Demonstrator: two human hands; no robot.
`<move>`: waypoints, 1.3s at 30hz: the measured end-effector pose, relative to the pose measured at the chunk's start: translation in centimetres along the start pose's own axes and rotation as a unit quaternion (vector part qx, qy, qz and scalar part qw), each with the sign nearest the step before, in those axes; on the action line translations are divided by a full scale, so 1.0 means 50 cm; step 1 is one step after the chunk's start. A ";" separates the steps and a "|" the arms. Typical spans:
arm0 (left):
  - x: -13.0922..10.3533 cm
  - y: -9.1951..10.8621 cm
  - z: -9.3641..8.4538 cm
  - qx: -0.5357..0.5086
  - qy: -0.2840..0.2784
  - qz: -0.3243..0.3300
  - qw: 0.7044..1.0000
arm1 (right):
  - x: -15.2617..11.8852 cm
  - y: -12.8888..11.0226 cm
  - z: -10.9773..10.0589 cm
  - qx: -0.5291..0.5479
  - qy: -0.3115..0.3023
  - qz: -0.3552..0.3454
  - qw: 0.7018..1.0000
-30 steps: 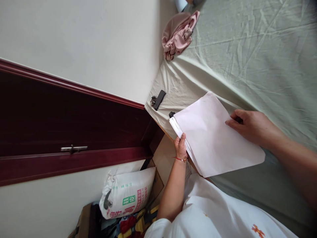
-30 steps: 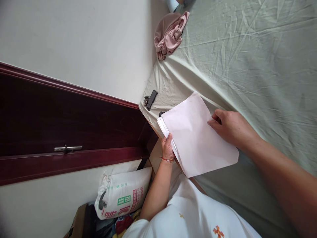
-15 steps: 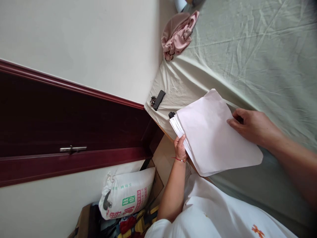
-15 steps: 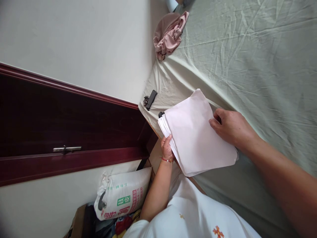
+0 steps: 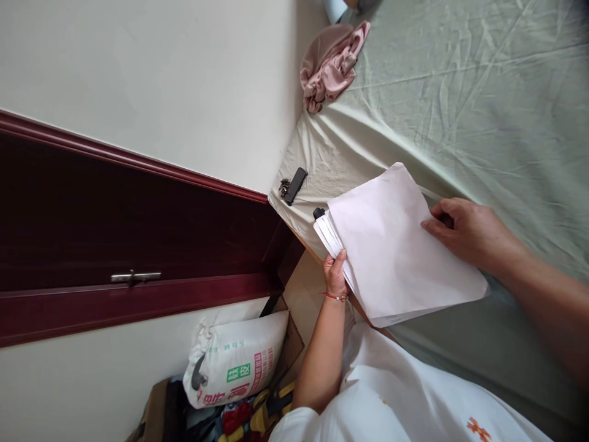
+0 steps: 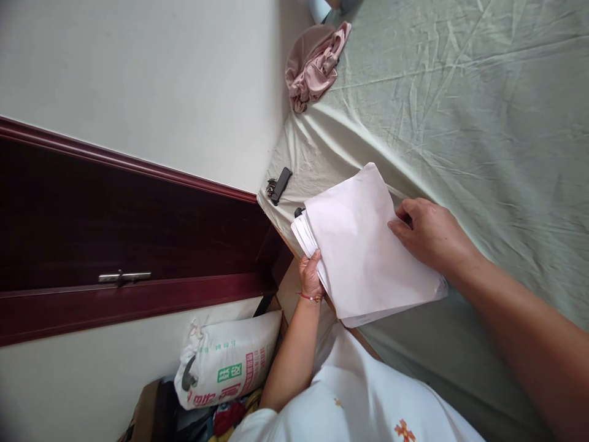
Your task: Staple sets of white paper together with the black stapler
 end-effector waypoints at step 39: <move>0.001 0.008 -0.005 0.022 0.020 0.022 0.999 | -0.006 0.009 0.002 -0.029 -0.025 0.044 0.998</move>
Point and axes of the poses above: each hand's wrist, its own x-axis towards the middle knuckle, its own z-axis out of the palm, y = z × x, the point moved 10 cm from there along x, towards the middle knuckle, and after that the axes turned 8 degrees about y, right-handed, at the moved point
